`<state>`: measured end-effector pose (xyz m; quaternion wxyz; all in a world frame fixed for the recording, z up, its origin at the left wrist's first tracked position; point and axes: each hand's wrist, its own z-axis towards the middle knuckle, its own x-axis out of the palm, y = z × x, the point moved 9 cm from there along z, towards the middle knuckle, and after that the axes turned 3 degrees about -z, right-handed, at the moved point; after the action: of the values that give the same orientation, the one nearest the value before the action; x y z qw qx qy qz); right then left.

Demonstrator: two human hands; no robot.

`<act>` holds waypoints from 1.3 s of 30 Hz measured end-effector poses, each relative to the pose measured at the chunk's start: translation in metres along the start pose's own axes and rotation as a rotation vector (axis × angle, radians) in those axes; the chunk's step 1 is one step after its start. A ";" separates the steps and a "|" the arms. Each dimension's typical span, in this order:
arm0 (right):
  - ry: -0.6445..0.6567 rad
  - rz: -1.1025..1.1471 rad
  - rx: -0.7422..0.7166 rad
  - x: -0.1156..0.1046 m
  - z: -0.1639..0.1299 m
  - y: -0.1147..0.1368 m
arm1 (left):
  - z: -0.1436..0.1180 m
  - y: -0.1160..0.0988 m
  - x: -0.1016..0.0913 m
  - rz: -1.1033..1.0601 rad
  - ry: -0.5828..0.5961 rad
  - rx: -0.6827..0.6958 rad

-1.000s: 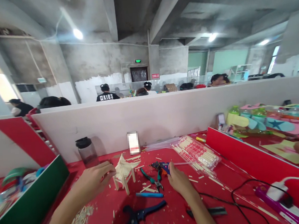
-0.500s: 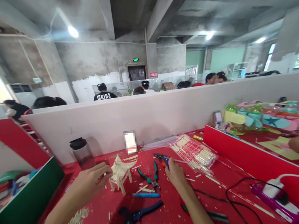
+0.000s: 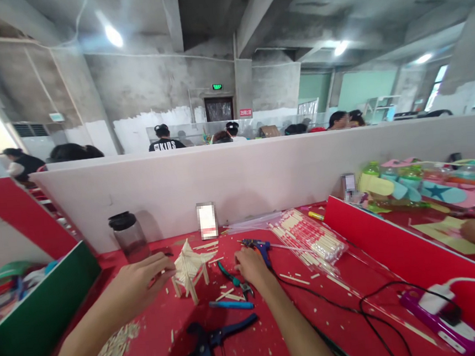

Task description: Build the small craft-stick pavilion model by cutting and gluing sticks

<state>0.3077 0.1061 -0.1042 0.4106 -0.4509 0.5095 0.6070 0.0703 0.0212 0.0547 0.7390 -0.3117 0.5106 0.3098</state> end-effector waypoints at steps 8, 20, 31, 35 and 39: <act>-0.021 0.024 -0.011 -0.002 0.001 0.003 | -0.002 0.010 -0.006 0.021 -0.029 0.006; 0.012 -0.021 0.003 0.005 0.002 0.014 | -0.004 0.011 -0.004 0.049 0.034 -0.026; 0.018 -0.119 0.020 0.003 0.001 0.009 | -0.005 0.016 0.003 0.030 0.077 -0.047; -0.016 -0.068 -0.003 0.000 0.002 0.014 | -0.006 0.017 0.003 0.034 0.072 -0.059; -0.016 0.030 -0.093 -0.002 0.004 0.028 | -0.007 0.017 0.001 0.032 0.063 -0.062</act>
<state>0.2808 0.1063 -0.0954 0.3841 -0.4571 0.4842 0.6396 0.0532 0.0266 0.0488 0.7076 -0.3356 0.5288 0.3272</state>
